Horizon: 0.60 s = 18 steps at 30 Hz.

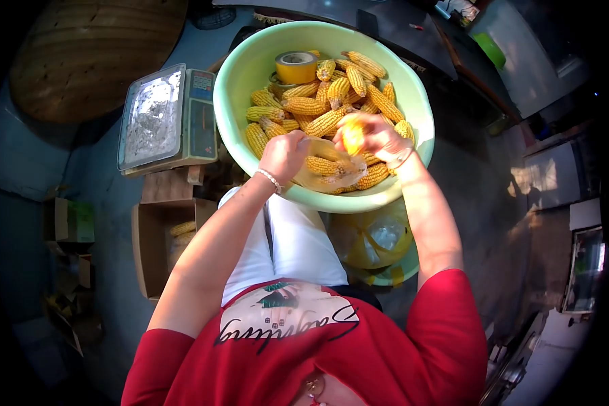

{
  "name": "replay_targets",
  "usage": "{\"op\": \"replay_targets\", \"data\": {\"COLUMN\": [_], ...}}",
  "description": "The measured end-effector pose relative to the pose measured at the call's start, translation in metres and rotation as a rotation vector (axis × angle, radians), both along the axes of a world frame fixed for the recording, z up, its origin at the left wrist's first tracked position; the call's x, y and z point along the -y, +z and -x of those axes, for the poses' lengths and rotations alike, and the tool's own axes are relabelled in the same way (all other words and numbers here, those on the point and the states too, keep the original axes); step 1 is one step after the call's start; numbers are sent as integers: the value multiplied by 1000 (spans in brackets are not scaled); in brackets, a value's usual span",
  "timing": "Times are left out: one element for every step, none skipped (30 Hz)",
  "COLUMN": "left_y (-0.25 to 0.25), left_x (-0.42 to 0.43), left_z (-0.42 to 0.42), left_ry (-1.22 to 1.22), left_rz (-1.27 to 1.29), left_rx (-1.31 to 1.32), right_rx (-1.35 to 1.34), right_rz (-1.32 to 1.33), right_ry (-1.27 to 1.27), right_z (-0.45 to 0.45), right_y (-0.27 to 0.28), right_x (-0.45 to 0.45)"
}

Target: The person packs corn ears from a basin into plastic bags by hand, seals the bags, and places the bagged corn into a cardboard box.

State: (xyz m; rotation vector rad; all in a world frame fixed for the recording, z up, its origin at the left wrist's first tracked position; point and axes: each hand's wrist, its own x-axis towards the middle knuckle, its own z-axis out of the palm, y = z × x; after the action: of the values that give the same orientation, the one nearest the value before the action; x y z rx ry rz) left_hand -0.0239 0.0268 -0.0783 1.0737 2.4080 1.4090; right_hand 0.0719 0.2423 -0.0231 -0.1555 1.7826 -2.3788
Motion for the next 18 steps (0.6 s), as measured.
{"op": "replay_targets", "data": {"left_y": [0,1,2,3,3,3,3,2,2,2,2,2,2,3,3,4,5,5], "left_x": [0,0,0,0,1,1,1,1,1,1,1,1,1,0,0,0,1,1], "left_z": [-1,-1,-1,-2,-2,-2,-2,-2,-2,-1,-1,-1,-1,-1,-1,-2,-2,-3], "left_ry": [7,12,10,11,13,4,-4,-12,-12,-13,-13,-8,-4,0,6,10,15,32], "left_rz": [-2,-4,-1,0,2,5,9,12,22,31,41,51,61,70,57,45,32,19], "left_rx": [1,2,9,14,21,9,-3,-14,-21,-28,-34,-34,-34,-32,-24,-16,-8,-17], "right_rx": [119,143,129,88,125,163,42,-81,-205,-166,-127,-86,-62,-36,-9,-104,-199,-294], "right_rz": [-141,-383,-643,-879,-944,-1008,-1105,-1198,-1285,-1377,-1469,-1559,-1561,-1562,-1566,-1586,-1603,-1618], "right_ry": [76,121,198,261,227,194,91,-15,-123,-141,-160,-180,-176,-172,-168,-178,-188,-198], "right_z": [2,5,8,14,17,19,23,29,32,30,28,26,25,24,23,22,22,19], "right_y": [0,-14,-17,-28,-39,-51,-68,-87,-89,-91,-91,-86,-80,-74,-71,-77,-87,-85], "right_x": [10,18,29,35,43,48,44,39,40,38,36,38,40,41,41,34,22,18]}}
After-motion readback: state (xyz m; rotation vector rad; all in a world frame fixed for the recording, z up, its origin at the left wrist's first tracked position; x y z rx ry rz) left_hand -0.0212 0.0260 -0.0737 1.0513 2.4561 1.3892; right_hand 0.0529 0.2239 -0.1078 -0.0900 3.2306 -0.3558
